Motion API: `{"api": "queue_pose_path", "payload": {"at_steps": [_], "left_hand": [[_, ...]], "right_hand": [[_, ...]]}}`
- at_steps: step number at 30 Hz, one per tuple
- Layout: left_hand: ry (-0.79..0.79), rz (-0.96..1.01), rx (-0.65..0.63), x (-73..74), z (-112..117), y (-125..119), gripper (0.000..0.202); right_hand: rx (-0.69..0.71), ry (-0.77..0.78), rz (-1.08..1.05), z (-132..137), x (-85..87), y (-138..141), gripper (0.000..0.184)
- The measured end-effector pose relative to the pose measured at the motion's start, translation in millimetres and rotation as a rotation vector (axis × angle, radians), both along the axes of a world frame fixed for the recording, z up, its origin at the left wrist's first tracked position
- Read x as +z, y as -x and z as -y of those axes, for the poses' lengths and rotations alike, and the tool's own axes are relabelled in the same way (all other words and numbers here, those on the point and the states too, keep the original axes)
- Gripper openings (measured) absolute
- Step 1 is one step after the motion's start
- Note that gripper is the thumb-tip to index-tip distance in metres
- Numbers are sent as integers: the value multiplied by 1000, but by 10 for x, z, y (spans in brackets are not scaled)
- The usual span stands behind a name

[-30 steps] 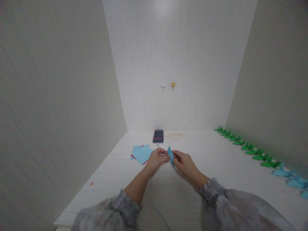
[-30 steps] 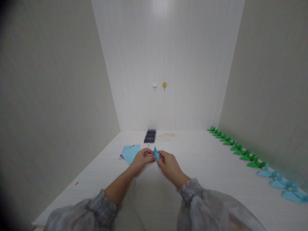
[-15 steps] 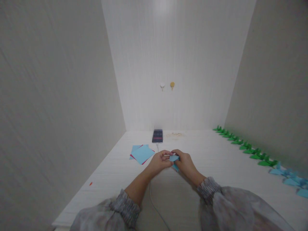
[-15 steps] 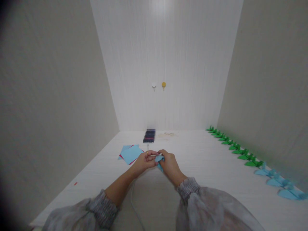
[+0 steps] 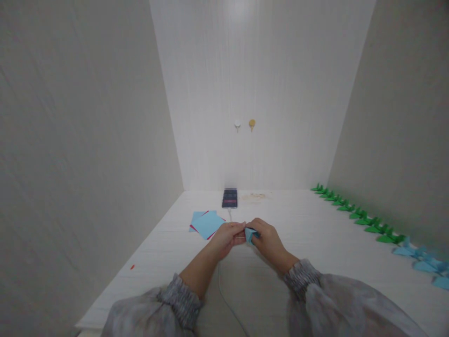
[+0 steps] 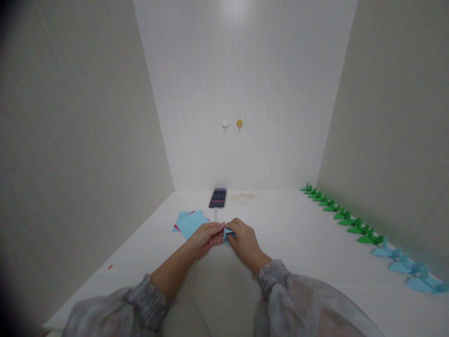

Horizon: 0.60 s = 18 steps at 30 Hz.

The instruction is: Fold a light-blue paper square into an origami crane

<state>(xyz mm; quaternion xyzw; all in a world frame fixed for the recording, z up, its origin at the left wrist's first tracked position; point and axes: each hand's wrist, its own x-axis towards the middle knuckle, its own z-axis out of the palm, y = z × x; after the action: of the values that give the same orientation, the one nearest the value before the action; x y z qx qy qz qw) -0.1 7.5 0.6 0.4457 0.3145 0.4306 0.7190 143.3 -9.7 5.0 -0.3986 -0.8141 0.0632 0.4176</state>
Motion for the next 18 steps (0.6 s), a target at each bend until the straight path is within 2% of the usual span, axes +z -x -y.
{"api": "queue_pose_path", "payload": {"at_steps": [7, 12, 18], "left_hand": [[21, -16, 27, 32, 12, 20, 20], [46, -11, 45, 57, 20, 26, 21], [80, -9, 83, 23, 10, 36, 21]], "right_hand": [[4, -18, -93, 2, 25, 15, 21], [10, 48, -201, 3, 22, 32, 19], [92, 150, -360, -37, -40, 56, 22]]}}
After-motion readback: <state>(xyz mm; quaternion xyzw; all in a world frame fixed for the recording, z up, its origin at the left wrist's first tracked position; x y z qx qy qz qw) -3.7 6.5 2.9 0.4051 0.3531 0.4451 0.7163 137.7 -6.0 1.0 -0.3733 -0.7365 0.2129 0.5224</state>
